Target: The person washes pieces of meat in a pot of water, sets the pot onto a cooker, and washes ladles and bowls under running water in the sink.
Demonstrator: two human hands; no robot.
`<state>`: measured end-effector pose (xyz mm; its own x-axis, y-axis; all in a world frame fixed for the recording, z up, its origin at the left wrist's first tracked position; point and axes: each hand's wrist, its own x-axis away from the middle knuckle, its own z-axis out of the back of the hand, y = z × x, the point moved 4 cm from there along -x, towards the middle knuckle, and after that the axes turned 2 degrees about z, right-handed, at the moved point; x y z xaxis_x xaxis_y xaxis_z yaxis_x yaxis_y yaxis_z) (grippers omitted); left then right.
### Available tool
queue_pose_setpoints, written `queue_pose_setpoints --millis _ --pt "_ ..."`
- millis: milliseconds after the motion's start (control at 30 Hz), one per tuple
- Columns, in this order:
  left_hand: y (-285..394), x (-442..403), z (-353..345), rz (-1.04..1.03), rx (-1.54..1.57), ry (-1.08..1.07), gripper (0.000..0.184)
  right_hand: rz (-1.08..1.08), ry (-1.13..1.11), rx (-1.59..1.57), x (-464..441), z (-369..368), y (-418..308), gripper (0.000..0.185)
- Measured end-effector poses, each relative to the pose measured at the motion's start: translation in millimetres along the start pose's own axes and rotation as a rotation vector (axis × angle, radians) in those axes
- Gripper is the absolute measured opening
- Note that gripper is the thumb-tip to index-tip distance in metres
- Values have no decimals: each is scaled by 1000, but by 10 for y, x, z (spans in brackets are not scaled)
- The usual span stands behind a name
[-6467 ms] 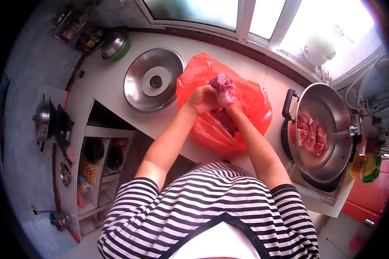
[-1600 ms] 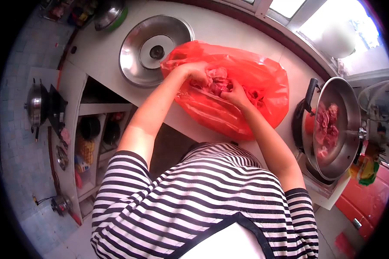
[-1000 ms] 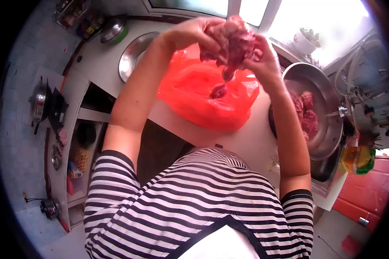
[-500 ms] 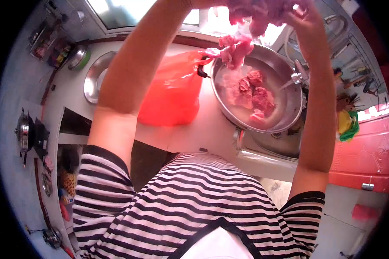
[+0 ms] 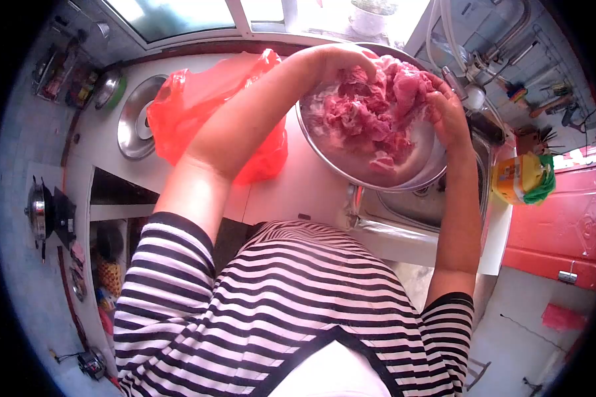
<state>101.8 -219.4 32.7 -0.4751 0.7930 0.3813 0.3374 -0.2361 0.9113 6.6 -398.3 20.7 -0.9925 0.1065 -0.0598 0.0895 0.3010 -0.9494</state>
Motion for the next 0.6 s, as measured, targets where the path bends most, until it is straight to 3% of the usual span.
queue_pose_setpoints --millis 100,167,233,300,367,433,500,533,567,600 --pt "-261 -180 154 59 -44 54 58 -60 81 -136 83 38 76 40" --pt "-370 -211 224 74 -134 119 54 -191 -71 -279 143 33 99 38" --pt "-611 -533 560 -256 -412 -73 50 -235 -153 -375 87 406 368 38" --pt "-455 -231 344 -90 162 -52 50 -278 -237 -471 119 439 422 38" --pt "-346 -73 250 -83 188 -93 51 -263 62 -241 216 287 354 37" --pt "-267 50 145 -104 283 -203 52 -269 93 -266 188 328 457 37" --pt "-284 89 123 -143 281 -170 55 -292 -32 59 161 296 520 40" --pt "-299 83 123 -164 295 -176 56 -354 -11 603 190 362 518 49" --pt "-308 82 117 -182 311 -181 56 -356 -9 603 215 243 486 49" --pt "-314 88 106 -179 312 -184 56 22 -40 972 214 94 343 54"
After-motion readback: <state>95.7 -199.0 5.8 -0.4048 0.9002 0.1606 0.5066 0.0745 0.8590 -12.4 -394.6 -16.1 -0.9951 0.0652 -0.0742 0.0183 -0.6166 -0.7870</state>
